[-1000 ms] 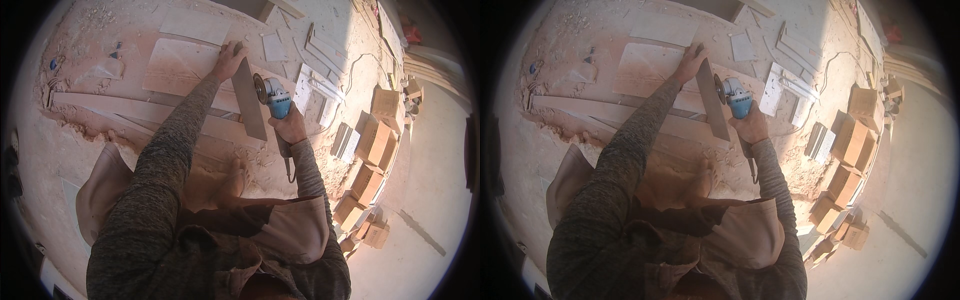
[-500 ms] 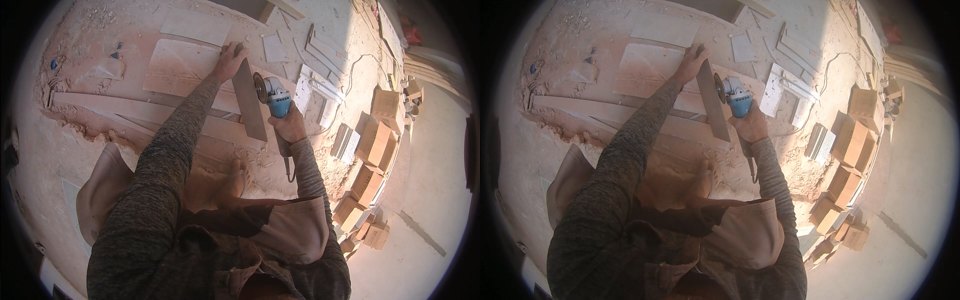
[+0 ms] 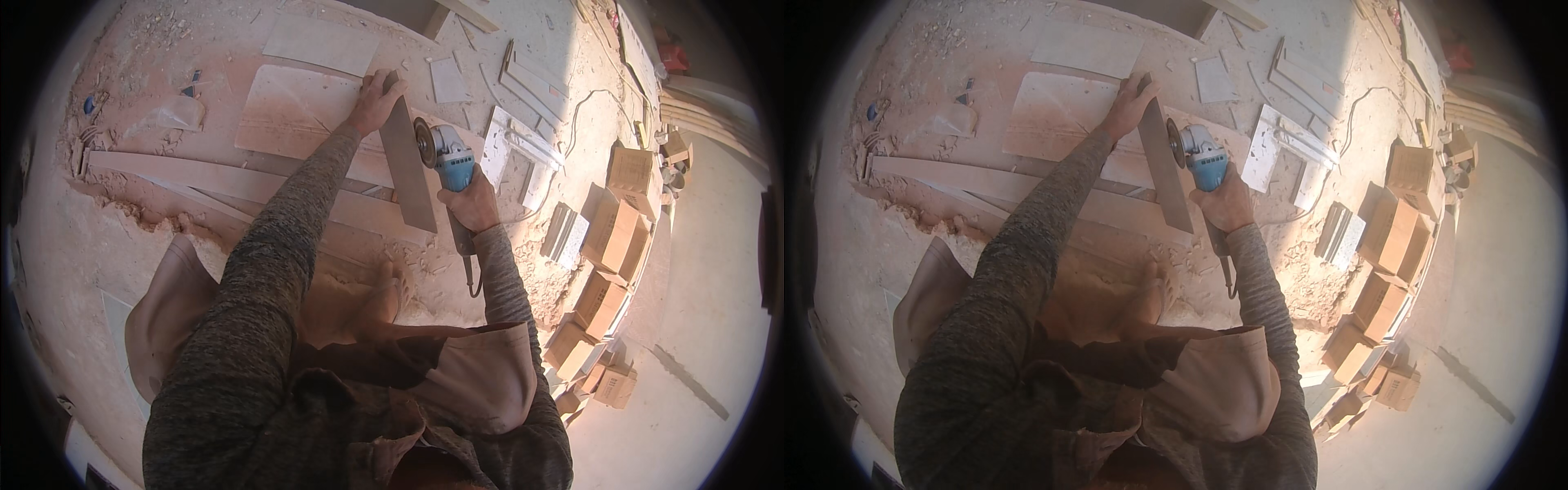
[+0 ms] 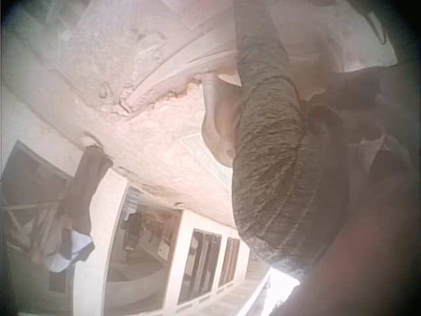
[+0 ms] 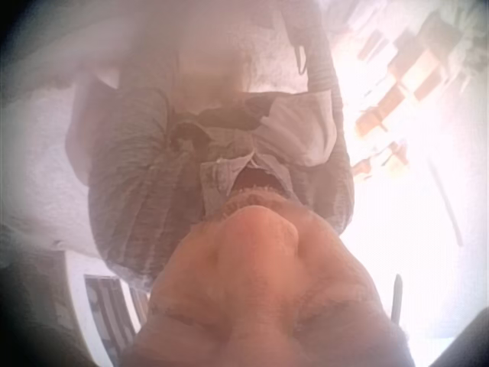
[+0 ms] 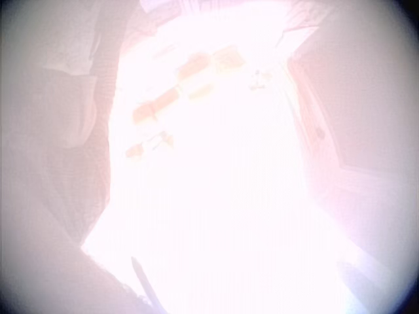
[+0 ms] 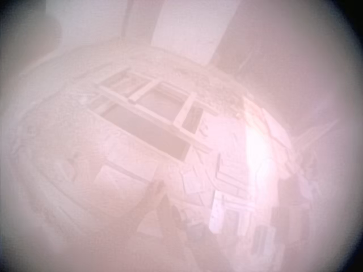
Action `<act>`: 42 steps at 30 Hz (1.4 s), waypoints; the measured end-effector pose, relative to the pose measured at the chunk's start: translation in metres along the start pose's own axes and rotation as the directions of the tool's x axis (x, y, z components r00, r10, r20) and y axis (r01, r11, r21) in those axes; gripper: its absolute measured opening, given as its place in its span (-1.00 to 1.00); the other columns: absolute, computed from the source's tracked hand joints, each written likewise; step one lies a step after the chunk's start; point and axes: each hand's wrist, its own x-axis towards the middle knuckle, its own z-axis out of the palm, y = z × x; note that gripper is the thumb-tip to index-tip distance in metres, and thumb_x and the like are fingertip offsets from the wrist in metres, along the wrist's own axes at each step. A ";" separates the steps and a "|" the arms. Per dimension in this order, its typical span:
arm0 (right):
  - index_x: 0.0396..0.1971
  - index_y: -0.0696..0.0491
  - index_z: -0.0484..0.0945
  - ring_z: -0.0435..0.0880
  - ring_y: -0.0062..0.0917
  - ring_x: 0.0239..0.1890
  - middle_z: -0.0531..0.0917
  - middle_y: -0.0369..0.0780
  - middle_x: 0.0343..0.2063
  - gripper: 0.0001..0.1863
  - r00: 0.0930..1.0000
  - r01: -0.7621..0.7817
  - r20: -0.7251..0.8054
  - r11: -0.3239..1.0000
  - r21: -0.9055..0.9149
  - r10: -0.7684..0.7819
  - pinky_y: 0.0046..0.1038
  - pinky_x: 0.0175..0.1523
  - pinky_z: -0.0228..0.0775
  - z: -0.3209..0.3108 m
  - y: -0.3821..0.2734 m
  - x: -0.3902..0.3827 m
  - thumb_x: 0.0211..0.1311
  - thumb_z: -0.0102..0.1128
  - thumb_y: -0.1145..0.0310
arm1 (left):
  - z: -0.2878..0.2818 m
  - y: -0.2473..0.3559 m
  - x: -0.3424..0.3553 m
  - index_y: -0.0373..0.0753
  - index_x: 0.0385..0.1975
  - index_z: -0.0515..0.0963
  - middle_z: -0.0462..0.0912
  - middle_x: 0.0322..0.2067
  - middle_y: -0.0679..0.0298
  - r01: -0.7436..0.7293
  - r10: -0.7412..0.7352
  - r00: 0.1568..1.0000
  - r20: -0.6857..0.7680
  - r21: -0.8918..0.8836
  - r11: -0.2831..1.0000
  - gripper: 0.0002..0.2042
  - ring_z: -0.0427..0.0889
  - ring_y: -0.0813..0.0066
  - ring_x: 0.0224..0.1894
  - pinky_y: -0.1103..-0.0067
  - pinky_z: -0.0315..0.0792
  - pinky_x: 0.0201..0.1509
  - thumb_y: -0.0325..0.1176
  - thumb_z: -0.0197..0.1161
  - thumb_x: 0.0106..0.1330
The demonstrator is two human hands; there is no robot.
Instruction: The person cuts tiles by hand using an angle grinder while holding the tiles steady on a workbench.
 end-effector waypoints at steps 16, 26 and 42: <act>-0.03 0.28 0.46 0.74 0.04 -0.14 0.72 0.15 -0.23 -0.33 0.999 -0.047 -0.008 0.997 -0.068 0.047 -0.10 -0.02 0.58 -0.011 0.012 -0.022 -0.14 0.47 0.20 | -0.001 0.002 0.000 -0.20 0.31 0.33 0.30 0.21 -0.18 0.005 -0.005 1.000 0.013 -0.012 1.000 -0.39 0.35 -0.23 0.32 0.17 0.28 0.42 0.10 0.19 0.44; -0.04 0.26 0.46 0.75 0.04 -0.17 0.72 0.15 -0.28 -0.34 1.000 -0.021 -0.013 0.998 -0.067 0.020 -0.11 -0.04 0.59 -0.008 0.012 -0.033 -0.13 0.48 0.21 | -0.001 0.002 0.000 -0.21 0.32 0.33 0.29 0.23 -0.20 0.001 -0.001 1.000 0.016 -0.019 1.000 -0.36 0.35 -0.24 0.32 0.17 0.29 0.42 0.13 0.17 0.43; -0.01 0.25 0.42 0.74 0.07 -0.19 0.72 0.16 -0.28 -0.33 0.999 -0.042 -0.010 0.992 -0.118 0.042 -0.08 -0.06 0.58 -0.009 -0.005 -0.027 -0.13 0.46 0.23 | 0.000 -0.001 0.001 -0.19 0.31 0.35 0.31 0.21 -0.18 -0.013 0.013 1.000 -0.007 -0.006 1.000 -0.38 0.38 -0.24 0.29 0.18 0.32 0.41 0.10 0.21 0.42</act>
